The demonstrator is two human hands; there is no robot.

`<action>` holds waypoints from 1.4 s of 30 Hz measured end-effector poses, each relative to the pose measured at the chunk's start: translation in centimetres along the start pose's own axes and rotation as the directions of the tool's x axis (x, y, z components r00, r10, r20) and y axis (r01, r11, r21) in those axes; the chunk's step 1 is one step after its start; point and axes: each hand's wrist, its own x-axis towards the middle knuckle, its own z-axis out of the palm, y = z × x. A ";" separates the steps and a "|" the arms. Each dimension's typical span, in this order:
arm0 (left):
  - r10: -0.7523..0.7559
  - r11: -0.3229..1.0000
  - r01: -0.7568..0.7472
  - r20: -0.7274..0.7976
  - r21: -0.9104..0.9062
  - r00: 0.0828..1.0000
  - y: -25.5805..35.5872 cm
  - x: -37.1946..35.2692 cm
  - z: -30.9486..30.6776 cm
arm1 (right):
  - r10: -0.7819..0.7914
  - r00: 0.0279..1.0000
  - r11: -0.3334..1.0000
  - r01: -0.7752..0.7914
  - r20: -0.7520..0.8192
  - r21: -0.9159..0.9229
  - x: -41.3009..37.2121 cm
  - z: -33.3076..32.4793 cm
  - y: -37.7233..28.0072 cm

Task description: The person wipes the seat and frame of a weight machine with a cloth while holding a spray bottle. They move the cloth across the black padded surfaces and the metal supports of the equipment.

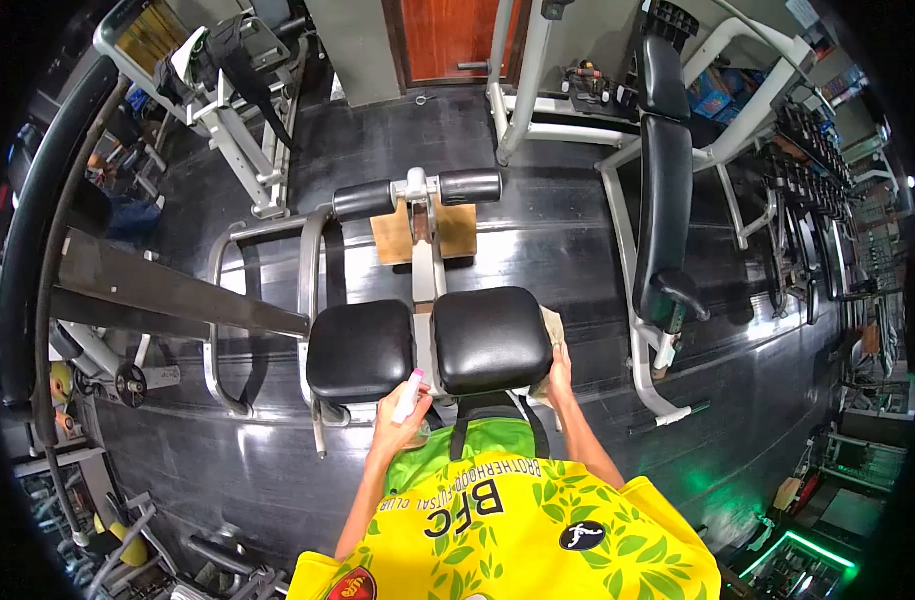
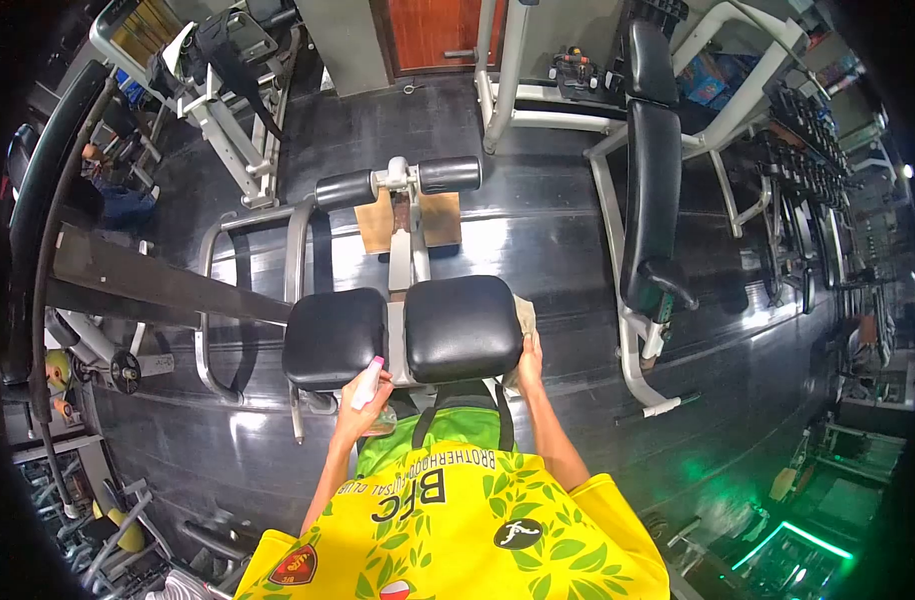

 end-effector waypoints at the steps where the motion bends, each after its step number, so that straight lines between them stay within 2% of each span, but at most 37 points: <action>1: 0.002 1.000 -0.002 -0.003 0.002 1.000 0.1 0.2 0.0 | 0.022 1.000 1.000 -0.022 0.007 0.011 0.1 -0.1 -0.7; 7: 0.007 1.000 -0.007 0.017 0.010 1.000 0.9 1.5 0.1 | 0.057 0.998 0.998 -0.058 0.019 0.014 3.4 -0.1 -2.4; 8: -0.001 1.000 0.001 0.024 0.004 1.000 1.1 1.7 0.0 | 0.029 0.998 0.999 -0.028 0.058 -0.016 4.7 -0.3 -1.7; 10: -0.012 1.000 0.012 0.030 0.004 0.999 1.6 2.0 -0.2 | -0.007 0.995 0.998 0.013 0.104 -0.059 4.2 0.5 -4.3; 11: -0.014 1.000 0.014 0.026 0.009 1.000 1.8 2.2 -0.1 | -0.004 0.994 0.998 0.010 0.106 -0.058 5.5 0.5 -3.4; 13: -0.019 1.000 0.019 0.016 0.016 1.000 2.3 2.5 -0.2 | -0.064 0.995 0.976 0.079 0.078 -0.202 9.3 0.2 -0.1; 17: -0.023 1.000 0.023 0.001 0.015 1.000 3.1 3.1 -0.1 | -0.106 0.982 0.973 0.135 0.153 -0.188 12.2 1.7 -2.1; 19: -0.020 1.000 0.020 -0.017 0.002 1.000 3.3 3.5 -0.1 | -0.031 0.989 0.939 0.079 0.146 -0.336 14.7 1.9 -1.6; 21: -0.034 0.999 0.034 -0.017 0.005 0.999 3.3 3.6 -0.3 | -0.043 0.977 0.923 0.119 0.209 -0.366 17.9 2.2 0.5; 23: -0.058 0.998 0.058 -0.028 -0.014 0.998 3.4 3.6 -0.6 | 0.061 0.957 0.838 0.106 0.285 -0.536 21.0 3.5 1.0; 24: -0.066 0.998 0.066 -0.039 -0.011 0.997 3.7 3.6 -0.7 | 0.116 0.929 0.788 0.129 0.352 -0.602 21.0 4.0 -0.8; 25: -0.075 0.997 0.075 -0.049 -0.009 0.996 3.9 3.6 -0.9 | 0.117 0.925 0.789 0.135 0.361 -0.600 22.7 4.7 0.2; 27: -0.100 0.995 0.100 -0.074 -0.010 0.992 3.9 3.7 -1.1 | 0.276 0.818 0.681 0.203 0.504 -0.704 25.1 6.1 1.2; 28: -0.109 0.994 0.109 -0.082 -0.011 0.991 3.7 3.7 -1.2 | 0.262 0.830 0.639 0.234 0.493 -0.733 23.1 6.9 -1.8; 29: -0.118 0.993 0.117 -0.089 -0.013 0.989 3.4 3.7 -1.4 | 0.267 0.824 0.639 0.237 0.500 -0.732 23.2 8.2 -2.1; 31: -0.139 0.990 0.138 -0.106 -0.014 0.985 3.5 3.7 -1.6 | 0.270 0.743 0.420 0.481 0.612 -0.769 23.5 10.6 -2.0; 32: -0.150 0.989 0.147 -0.118 -0.029 0.982 3.5 3.8 -1.7 | 0.419 0.656 0.446 0.453 0.627 -0.772 23.3 11.9 -3.2; 36: -0.194 0.981 0.191 -0.154 -0.031 0.969 2.9 3.8 -1.6 | 0.364 0.603 0.471 0.538 0.710 -0.699 22.2 17.5 -1.7; 38: -0.209 0.977 0.202 -0.154 -0.060 0.966 3.2 3.6 -1.5 | 0.343 0.491 0.456 0.658 0.801 -0.599 22.5 19.8 0.0; 39: -0.217 0.975 0.206 -0.142 -0.090 0.966 3.4 3.7 -1.5 | 0.340 0.488 0.459 0.660 0.804 -0.594 22.0 20.8 0.0; 41: -0.201 0.978 0.190 -0.154 -0.083 0.967 3.5 4.0 -1.2 | 0.302 0.404 0.483 0.716 0.863 -0.504 20.7 22.2 -0.4; 42: -0.193 0.981 0.186 -0.150 -0.057 0.970 3.4 4.1 -1.0 | 0.394 0.435 0.416 0.701 0.810 -0.579 20.4 23.3 -0.5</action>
